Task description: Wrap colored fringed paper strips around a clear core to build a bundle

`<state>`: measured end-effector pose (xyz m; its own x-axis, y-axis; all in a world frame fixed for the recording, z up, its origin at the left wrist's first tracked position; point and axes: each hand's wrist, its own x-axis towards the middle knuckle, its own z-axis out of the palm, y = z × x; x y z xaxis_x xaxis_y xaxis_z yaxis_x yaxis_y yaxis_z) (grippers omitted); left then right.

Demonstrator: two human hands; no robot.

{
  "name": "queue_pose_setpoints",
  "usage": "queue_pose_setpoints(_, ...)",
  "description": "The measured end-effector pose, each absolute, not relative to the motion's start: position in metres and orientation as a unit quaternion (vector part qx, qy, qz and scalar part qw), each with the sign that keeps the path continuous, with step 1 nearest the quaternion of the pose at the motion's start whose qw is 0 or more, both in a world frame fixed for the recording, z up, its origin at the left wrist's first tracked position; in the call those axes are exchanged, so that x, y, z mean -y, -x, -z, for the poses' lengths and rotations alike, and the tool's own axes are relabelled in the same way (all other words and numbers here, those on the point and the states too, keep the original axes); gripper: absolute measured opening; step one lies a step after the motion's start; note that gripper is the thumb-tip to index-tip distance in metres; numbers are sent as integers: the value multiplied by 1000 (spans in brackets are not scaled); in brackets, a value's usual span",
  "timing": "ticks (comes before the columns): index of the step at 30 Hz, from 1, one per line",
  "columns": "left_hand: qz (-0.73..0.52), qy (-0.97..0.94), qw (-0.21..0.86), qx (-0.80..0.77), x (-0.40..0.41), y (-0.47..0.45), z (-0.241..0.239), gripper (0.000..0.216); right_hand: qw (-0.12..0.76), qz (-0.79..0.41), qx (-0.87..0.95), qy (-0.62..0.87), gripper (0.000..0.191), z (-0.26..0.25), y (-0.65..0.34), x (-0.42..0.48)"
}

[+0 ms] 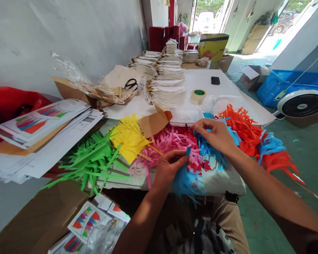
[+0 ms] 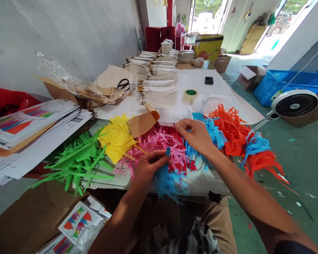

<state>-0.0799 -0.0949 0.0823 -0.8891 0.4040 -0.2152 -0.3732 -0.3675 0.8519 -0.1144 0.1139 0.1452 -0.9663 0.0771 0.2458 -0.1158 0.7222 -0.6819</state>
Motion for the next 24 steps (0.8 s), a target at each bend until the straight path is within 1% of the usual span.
queue_pose_setpoints(1, -831, -1, 241, -501, 96, 80, -81, 39, 130, -290, 948, 19, 36, -145, 133, -119)
queue_pose_setpoints(2, -835, 10, 244, -493, 97, 81, -81, 40, 106, -209, 971, 47, 37, -143, 151, -124)
queue_pose_setpoints(4, -841, 19, 242, -483, 100, 81, -82, 41, 71, -150, 983, 75, 35, -139, 187, -131)
queue_pose_setpoints(8, -840, 24, 229, -492, 106, 80, -83, 40, -27, -93, 989, 115, 27, -124, 236, -134)
queue_pose_setpoints(10, -833, 24, 225, -505, 110, 78, -80, 38, -71, -72, 987, 123, 31, -119, 247, -133)
queue_pose_setpoints(13, -822, 25, 208, -530, 113, 74, -77, 37, -107, -52, 985, 123, 40, -116, 255, -133)
queue_pose_setpoints(18, -821, 14, 196, -536, 115, 68, -76, 40, -110, -53, 986, 116, 42, -118, 256, -132)
queue_pose_setpoints(21, -821, 6, 183, -541, 117, 64, -75, 41, -79, -79, 987, 117, 41, -120, 253, -131)
queue_pose_setpoints(24, -814, -11, 167, -557, 119, 59, -72, 39, -29, -128, 985, 116, 42, -127, 242, -132)
